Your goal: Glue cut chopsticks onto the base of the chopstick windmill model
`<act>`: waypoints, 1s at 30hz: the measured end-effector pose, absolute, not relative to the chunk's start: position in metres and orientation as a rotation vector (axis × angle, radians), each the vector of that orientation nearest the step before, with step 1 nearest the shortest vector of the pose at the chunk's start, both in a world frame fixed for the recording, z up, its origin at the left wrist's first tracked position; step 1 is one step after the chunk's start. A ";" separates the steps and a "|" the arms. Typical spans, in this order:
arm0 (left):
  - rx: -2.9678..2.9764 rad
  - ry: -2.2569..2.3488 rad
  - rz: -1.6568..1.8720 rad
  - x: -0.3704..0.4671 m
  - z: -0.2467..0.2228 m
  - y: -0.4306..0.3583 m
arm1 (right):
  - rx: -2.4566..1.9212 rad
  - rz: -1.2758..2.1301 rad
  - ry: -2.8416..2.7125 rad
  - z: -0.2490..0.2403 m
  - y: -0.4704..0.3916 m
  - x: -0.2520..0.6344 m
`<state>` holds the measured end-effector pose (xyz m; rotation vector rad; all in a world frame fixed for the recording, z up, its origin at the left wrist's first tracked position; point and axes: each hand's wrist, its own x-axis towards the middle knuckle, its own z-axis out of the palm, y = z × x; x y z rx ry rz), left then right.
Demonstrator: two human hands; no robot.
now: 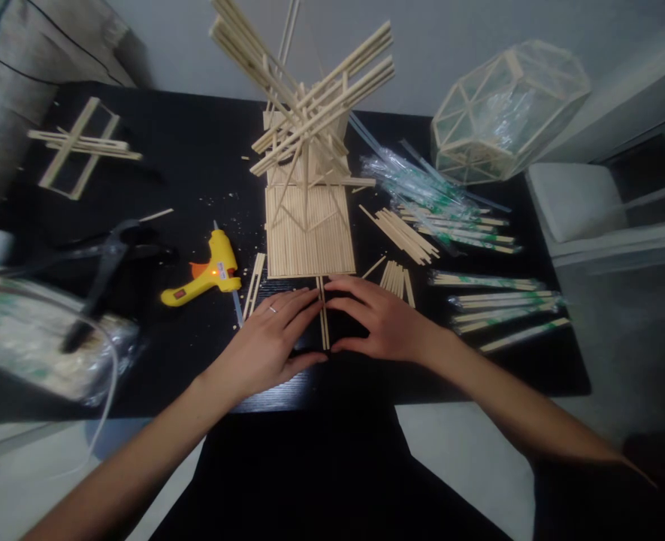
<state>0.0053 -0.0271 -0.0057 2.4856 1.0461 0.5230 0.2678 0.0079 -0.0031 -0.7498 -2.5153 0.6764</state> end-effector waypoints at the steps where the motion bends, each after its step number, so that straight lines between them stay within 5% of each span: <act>1: 2.488 1.047 0.530 0.006 -0.006 -0.027 | -0.766 0.674 -2.510 -0.003 0.010 0.268; 30: 2.569 1.010 0.454 0.004 -0.005 -0.026 | -0.824 0.637 -2.519 -0.013 0.005 0.261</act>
